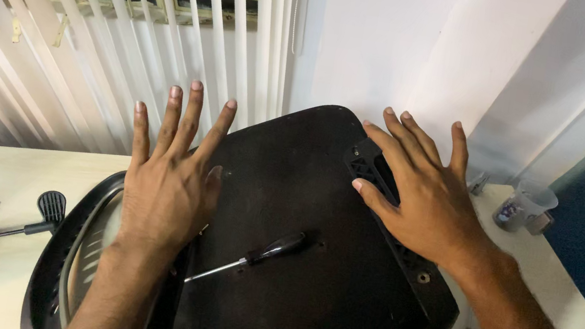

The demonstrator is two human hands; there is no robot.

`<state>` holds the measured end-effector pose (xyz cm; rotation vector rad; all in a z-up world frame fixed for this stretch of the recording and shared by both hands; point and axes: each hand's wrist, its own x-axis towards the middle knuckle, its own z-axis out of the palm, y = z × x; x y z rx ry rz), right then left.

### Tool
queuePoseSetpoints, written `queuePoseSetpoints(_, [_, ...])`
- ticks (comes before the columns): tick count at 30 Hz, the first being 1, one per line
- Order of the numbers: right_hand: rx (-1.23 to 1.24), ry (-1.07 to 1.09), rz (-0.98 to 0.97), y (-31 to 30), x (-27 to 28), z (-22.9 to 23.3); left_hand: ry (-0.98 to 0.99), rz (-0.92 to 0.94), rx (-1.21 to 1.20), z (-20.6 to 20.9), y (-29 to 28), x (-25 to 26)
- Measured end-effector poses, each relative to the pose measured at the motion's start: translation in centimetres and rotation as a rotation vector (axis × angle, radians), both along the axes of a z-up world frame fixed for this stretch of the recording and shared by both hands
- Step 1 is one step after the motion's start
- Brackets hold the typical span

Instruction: The person uses a screwdriver to tighten screws into a black plastic chair backrest, securing a mounting bracket. The person then places the screwdriver on the chair and briefly touches the surface.

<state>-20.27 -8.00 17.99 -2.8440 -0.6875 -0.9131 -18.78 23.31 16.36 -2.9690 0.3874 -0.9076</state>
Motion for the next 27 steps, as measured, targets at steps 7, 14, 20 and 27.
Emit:
queuePoseSetpoints(7, [0.018,0.012,0.003,0.4,0.0,0.4,-0.007,-0.017,-0.033,0.2,-1.6,-0.1])
queuePoseSetpoints(14, [0.029,0.04,0.002,0.6,-0.7,0.1,-0.009,-0.088,-0.079,0.0,-3.1,0.1])
queuePoseSetpoints(20, [0.03,0.025,-0.04,0.7,-1.0,0.5,-0.014,-0.118,-0.093,-0.4,-3.5,0.4])
queuePoseSetpoints(27, [0.02,0.065,-0.073,0.6,-1.1,0.1,0.006,-0.143,-0.117,-1.0,-3.6,0.4])
